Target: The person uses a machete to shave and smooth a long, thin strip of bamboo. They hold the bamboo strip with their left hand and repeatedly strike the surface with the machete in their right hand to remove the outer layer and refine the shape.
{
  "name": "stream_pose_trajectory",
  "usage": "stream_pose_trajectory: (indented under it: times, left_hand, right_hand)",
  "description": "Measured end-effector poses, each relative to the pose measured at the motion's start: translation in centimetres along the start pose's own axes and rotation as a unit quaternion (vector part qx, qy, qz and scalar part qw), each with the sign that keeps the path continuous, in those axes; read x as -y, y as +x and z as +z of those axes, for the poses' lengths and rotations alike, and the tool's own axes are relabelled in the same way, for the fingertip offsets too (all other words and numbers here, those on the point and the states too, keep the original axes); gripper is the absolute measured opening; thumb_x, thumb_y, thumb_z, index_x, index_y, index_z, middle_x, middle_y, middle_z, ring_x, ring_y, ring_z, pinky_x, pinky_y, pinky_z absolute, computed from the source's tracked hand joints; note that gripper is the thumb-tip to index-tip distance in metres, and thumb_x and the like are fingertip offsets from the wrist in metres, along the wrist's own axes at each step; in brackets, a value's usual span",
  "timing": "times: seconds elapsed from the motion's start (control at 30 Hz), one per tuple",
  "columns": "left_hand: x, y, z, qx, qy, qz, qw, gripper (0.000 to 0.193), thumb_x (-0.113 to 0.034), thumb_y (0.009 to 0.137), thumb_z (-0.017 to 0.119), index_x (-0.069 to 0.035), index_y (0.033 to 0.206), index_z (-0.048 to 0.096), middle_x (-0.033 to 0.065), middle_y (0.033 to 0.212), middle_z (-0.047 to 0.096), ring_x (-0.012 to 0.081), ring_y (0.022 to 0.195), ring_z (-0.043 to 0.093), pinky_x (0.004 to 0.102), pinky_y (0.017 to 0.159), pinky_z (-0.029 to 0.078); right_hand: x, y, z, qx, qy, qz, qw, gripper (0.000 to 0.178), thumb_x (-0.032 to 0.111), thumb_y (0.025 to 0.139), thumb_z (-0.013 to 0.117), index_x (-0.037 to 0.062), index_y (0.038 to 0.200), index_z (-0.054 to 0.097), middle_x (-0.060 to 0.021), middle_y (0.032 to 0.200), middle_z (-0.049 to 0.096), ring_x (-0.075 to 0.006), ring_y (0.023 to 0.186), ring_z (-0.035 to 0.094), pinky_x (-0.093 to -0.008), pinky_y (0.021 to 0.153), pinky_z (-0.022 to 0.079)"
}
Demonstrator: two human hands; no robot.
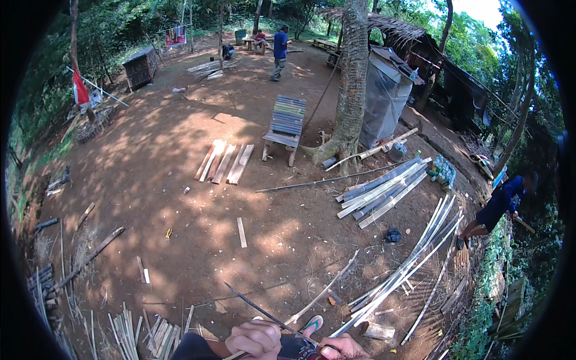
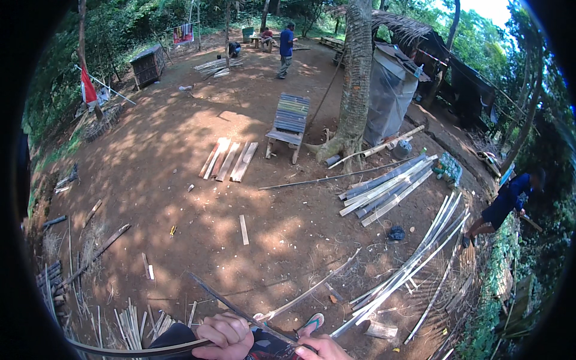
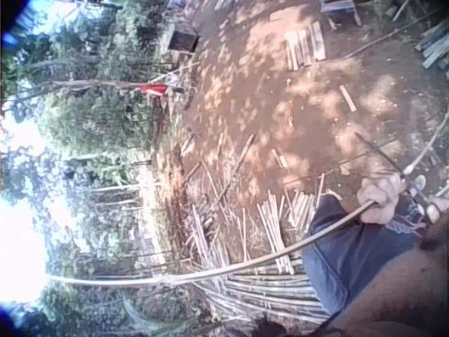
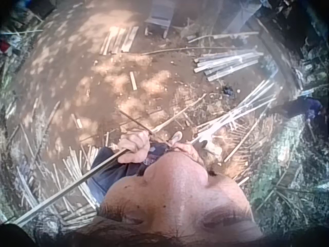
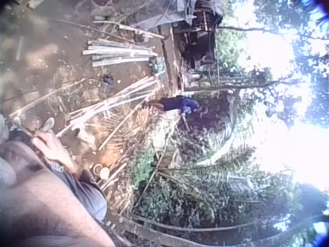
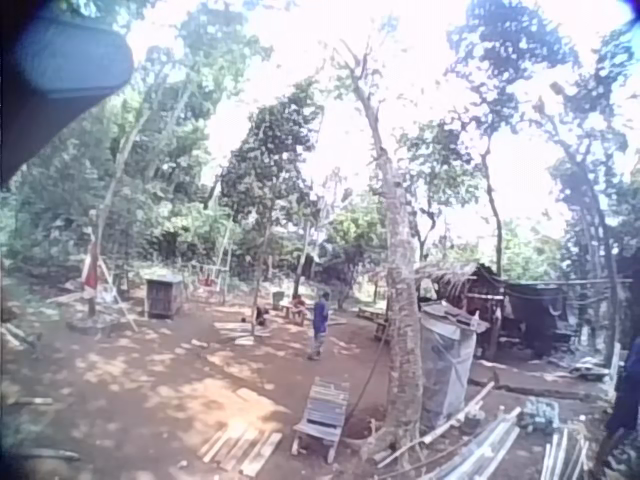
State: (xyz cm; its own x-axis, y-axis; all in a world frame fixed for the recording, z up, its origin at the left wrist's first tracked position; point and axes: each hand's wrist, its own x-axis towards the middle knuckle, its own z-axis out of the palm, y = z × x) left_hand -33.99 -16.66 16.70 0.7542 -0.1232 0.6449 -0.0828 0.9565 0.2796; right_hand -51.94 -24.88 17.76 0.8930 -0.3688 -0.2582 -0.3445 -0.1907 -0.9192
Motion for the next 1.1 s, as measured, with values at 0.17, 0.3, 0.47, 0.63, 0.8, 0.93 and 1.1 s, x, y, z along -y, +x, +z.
stream_pose_trajectory:
  times: [0.17, 0.3, 0.47, 0.63, 0.8, 0.93, 1.1]
  left_hand:
    - [-0.1, -0.2, 0.1, 0.0, 0.009, -0.003, 1.0, 0.059, -0.057, 0.096, 0.054, -0.007, 0.067, 0.041, 0.0025, 0.05, 0.037, 0.0124, 0.038, 0.03, 0.0285, 0.035, 0.021]
    - [0.0, -0.3, -0.2, 0.012, -0.007, 0.007, 1.0, 0.058, -0.056, 0.097, 0.052, -0.007, 0.069, 0.042, 0.0031, 0.05, 0.038, 0.0128, 0.038, 0.031, 0.0287, 0.036, 0.023]
    - [-0.4, -0.3, -0.5, 0.042, 0.008, -0.015, 0.999, 0.056, -0.055, 0.099, 0.048, -0.007, 0.071, 0.041, 0.0028, 0.05, 0.038, 0.0126, 0.039, 0.031, 0.0288, 0.037, 0.025]
    - [-0.3, -0.4, 0.1, 0.003, 0.019, 0.002, 1.0, 0.056, -0.055, 0.098, 0.051, -0.007, 0.071, 0.042, 0.0032, 0.051, 0.037, 0.0132, 0.039, 0.031, 0.0293, 0.037, 0.023]
    - [-0.3, -0.7, -0.1, 0.013, 0.002, -0.003, 1.0, 0.057, -0.056, 0.098, 0.051, -0.007, 0.071, 0.042, 0.0025, 0.051, 0.037, 0.0125, 0.04, 0.029, 0.0286, 0.038, 0.022]
    - [-0.4, -0.6, -0.2, 0.025, -0.005, -0.014, 1.0, 0.058, -0.057, 0.097, 0.05, -0.007, 0.069, 0.041, 0.0021, 0.051, 0.036, 0.0122, 0.041, 0.028, 0.0283, 0.04, 0.022]
    - [-0.1, -0.6, 0.0, 0.013, 0.0, 0.006, 1.0, 0.059, -0.057, 0.097, 0.051, -0.008, 0.066, 0.04, 0.0014, 0.05, 0.035, 0.0114, 0.04, 0.027, 0.0283, 0.038, 0.02]
  right_hand:
    - [-0.2, -0.2, 0.3, -0.038, -0.064, -0.019, 0.997, 0.029, 0.031, 0.096, 0.054, 0.0035, 0.092, 0.063, -0.0172, 0.079, 0.063, -0.0383, 0.079, 0.057, -0.045, 0.074, 0.043]
    - [0.7, -0.4, 0.0, -0.025, -0.029, -0.021, 0.999, 0.03, 0.031, 0.096, 0.054, 0.0035, 0.094, 0.064, -0.0176, 0.08, 0.064, -0.0379, 0.079, 0.058, -0.045, 0.074, 0.043]
    - [-0.5, -1.0, 1.1, -0.087, -0.018, -0.027, 0.996, 0.03, 0.032, 0.096, 0.054, 0.0036, 0.095, 0.065, -0.0178, 0.08, 0.064, -0.037, 0.079, 0.058, -0.0449, 0.073, 0.044]
    - [-0.7, -1.3, 1.5, -0.11, -0.038, -0.035, 0.993, 0.031, 0.033, 0.096, 0.055, 0.0033, 0.097, 0.065, -0.0179, 0.081, 0.064, -0.0369, 0.079, 0.058, -0.0447, 0.074, 0.044]
    - [-1.8, -0.7, 0.6, 0.0, -0.011, 0.02, 1.0, 0.031, 0.035, 0.095, 0.056, 0.005, 0.095, 0.065, -0.0168, 0.079, 0.062, -0.0335, 0.078, 0.058, -0.0439, 0.072, 0.044]
    - [0.6, -0.7, 1.2, -0.045, -0.007, 0.038, 0.998, 0.029, 0.034, 0.095, 0.057, 0.0083, 0.085, 0.063, -0.0152, 0.07, 0.059, -0.0328, 0.066, 0.059, -0.0431, 0.063, 0.044]
    - [-0.5, -0.4, 1.2, -0.056, -0.035, -0.019, 0.998, 0.03, 0.033, 0.096, 0.057, 0.0069, 0.082, 0.061, -0.0189, 0.069, 0.059, -0.0372, 0.066, 0.059, -0.0447, 0.06, 0.044]
